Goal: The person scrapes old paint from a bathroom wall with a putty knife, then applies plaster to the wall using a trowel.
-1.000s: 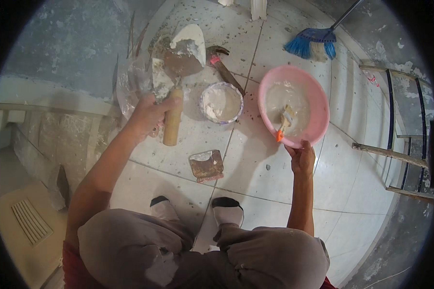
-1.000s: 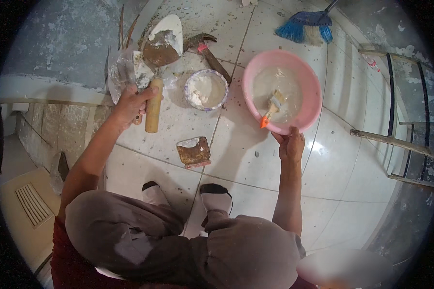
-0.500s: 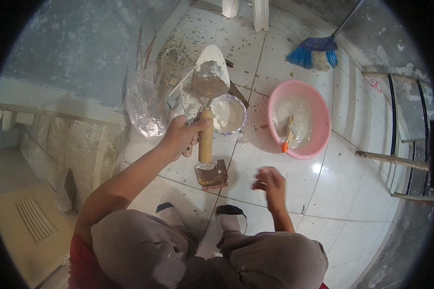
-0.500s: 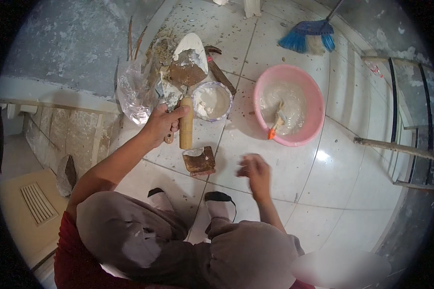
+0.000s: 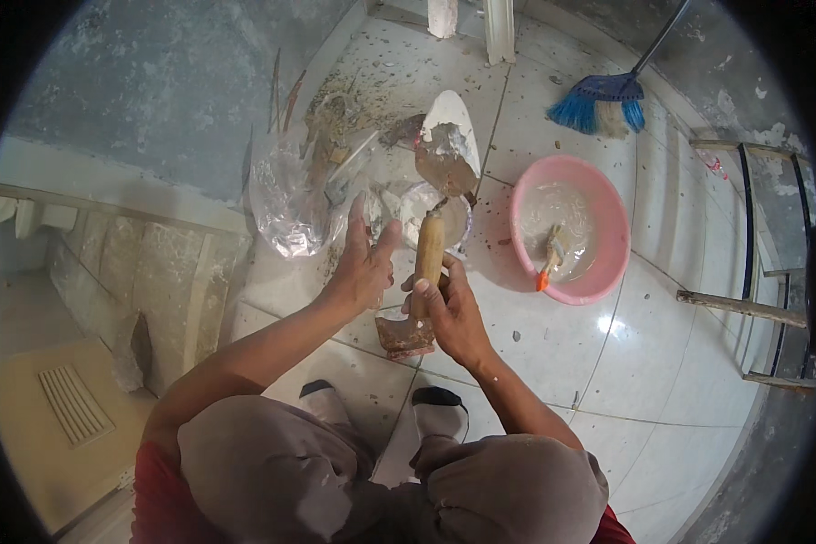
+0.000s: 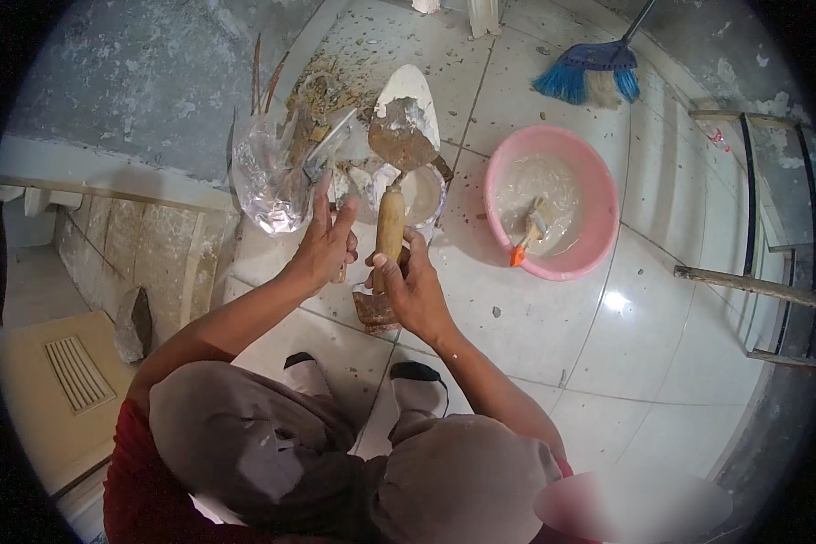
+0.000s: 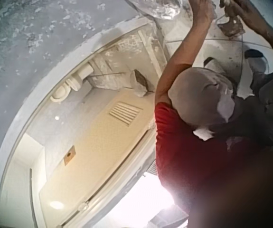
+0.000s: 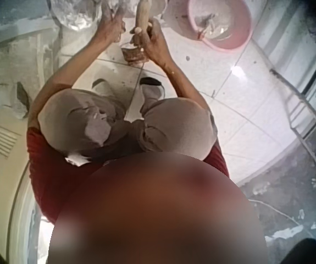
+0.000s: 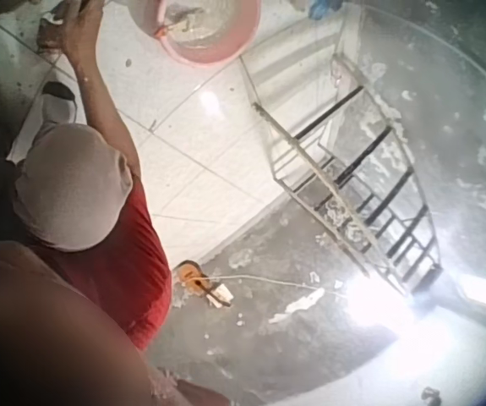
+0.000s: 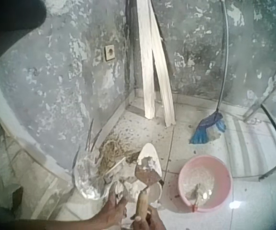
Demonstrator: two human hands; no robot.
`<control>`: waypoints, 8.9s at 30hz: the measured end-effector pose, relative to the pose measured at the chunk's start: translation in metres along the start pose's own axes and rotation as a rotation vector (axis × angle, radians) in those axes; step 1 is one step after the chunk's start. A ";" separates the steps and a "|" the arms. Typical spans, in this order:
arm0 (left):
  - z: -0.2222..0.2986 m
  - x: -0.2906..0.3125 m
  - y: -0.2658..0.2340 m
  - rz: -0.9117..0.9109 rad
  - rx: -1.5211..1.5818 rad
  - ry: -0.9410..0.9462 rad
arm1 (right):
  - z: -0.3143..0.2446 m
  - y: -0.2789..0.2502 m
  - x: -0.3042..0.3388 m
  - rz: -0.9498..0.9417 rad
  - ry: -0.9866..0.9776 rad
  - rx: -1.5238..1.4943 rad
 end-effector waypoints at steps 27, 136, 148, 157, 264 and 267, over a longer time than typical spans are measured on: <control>0.011 0.017 0.019 -0.244 -0.063 0.151 | 0.031 0.043 -0.015 -0.257 0.292 -0.695; 0.289 0.092 -0.069 0.366 -0.982 0.635 | -0.277 0.018 -0.046 0.468 -0.691 1.035; 0.336 0.152 -0.076 0.485 -1.084 0.609 | -0.322 0.051 -0.025 0.544 -0.764 0.839; 0.322 0.158 -0.063 0.466 -1.139 0.620 | -0.350 0.053 -0.036 0.574 -0.705 0.915; 0.178 0.385 -0.295 1.109 0.041 0.424 | -0.495 0.143 -0.159 -0.400 -0.623 -0.515; 0.174 0.387 -0.298 1.099 0.099 0.438 | -0.502 0.145 -0.165 -0.326 -0.629 -0.390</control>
Point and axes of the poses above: each hand's wrist, its own x-axis away from the middle knuckle, its own y-axis out of the palm, z = x × y, the point moved 9 cm from there along -x, towards the middle knuckle, and after that the axes turned 13 degrees about x, right-handed, at the moved point
